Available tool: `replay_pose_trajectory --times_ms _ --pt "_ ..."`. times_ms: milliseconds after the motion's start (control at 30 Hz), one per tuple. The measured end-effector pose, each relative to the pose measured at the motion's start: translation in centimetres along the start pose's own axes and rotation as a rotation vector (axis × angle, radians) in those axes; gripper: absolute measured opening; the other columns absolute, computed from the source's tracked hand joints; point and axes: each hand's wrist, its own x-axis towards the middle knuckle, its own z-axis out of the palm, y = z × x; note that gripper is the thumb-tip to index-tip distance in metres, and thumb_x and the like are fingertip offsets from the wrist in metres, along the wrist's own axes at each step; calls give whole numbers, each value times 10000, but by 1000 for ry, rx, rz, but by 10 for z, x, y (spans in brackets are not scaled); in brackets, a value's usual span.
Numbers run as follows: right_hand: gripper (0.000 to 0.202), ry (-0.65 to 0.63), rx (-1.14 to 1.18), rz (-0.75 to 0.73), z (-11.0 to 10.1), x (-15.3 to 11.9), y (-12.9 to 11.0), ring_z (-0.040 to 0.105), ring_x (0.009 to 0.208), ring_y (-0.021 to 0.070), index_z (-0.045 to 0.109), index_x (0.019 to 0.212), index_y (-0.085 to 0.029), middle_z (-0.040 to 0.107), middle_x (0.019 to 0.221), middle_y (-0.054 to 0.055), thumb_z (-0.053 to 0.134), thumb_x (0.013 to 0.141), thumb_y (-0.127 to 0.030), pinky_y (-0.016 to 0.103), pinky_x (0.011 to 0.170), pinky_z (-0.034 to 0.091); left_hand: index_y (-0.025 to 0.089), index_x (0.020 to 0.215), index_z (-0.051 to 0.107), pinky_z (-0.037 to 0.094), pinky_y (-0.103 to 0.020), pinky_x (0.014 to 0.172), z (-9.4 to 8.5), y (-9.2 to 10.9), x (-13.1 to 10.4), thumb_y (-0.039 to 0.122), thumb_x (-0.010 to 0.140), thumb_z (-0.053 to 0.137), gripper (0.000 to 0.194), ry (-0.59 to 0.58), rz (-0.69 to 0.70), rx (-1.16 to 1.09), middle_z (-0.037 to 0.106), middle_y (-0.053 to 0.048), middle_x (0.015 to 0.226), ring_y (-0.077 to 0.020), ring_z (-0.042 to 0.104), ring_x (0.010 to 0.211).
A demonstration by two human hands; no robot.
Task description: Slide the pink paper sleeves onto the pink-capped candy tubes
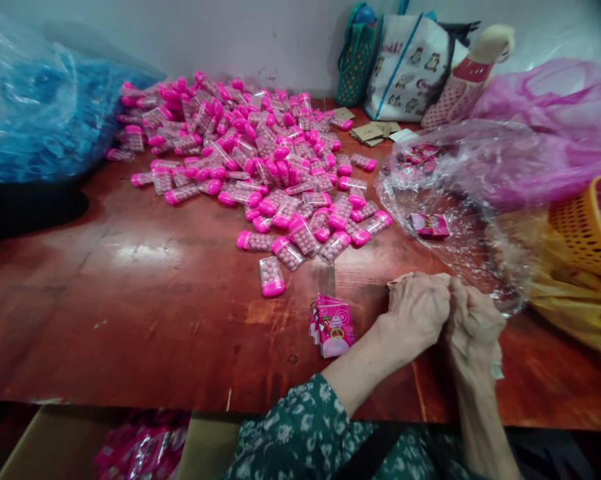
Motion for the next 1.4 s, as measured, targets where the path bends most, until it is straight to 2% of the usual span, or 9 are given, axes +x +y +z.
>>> replay_pose_trajectory --times_ms 133,267,400,500,733,1067,1167,1300,1400 --pt "420 78 -38 -22 -4 1 -10 489 661 225 579 716 -188 556 671 64 307 926 -429 346 628 369 149 976 594 441 -327 753 -25 0 -19 202 886 381 236 48 133 24 648 -89 901 -227 583 843" --pt "411 307 -114 -15 -14 -26 -52 478 1018 319 609 961 -116 578 1036 189 513 840 -496 440 870 330 166 904 621 451 -319 737 -72 -15 -74 242 910 378 255 373 49 17 642 -80 874 -201 590 806" --pt "294 -170 45 -77 -6 -66 -101 568 698 211 604 791 -186 615 743 54 558 822 -475 312 650 409 161 924 622 453 -308 743 -96 -44 -124 187 868 460 174 585 -246 17 639 -55 859 -186 599 801" --pt "293 -346 137 10 9 -79 -119 562 587 180 578 712 -199 599 653 15 608 782 -482 275 547 379 176 902 623 466 -265 632 -86 -59 -141 173 817 526 129 513 -343 -51 613 -25 813 -159 590 701" --pt "290 -375 339 170 16 -67 -118 527 533 148 578 637 -178 600 590 -2 583 818 -405 244 521 354 182 975 574 462 -268 607 -56 -63 -141 200 783 595 194 528 -309 -29 538 -7 818 -131 533 623" --pt "244 -254 484 118 14 -69 -113 517 689 167 612 804 -173 568 775 36 427 907 -295 267 660 406 187 1012 558 457 -247 597 -50 -68 -141 255 816 564 208 574 -347 -126 505 -7 836 -124 518 635" --pt "249 -218 512 154 8 -68 -108 476 654 156 551 733 -185 513 713 8 432 909 -316 262 643 394 184 1047 558 465 -252 600 -51 -69 -141 253 791 597 268 572 -365 -144 516 -9 847 -120 521 621" --pt "337 -311 557 221 2 -67 -108 364 503 112 446 614 -197 394 561 -48 434 908 -362 220 470 317 190 1111 554 471 -261 616 -59 -62 -141 245 772 622 349 614 -342 -131 529 -20 894 -128 532 655" --pt "331 -431 647 280 -4 -67 -113 386 517 110 493 637 -186 432 570 -42 452 895 -389 210 471 329 184 1042 605 462 -267 658 -71 -49 -138 251 755 650 299 694 -289 -146 556 -36 926 -150 544 741"
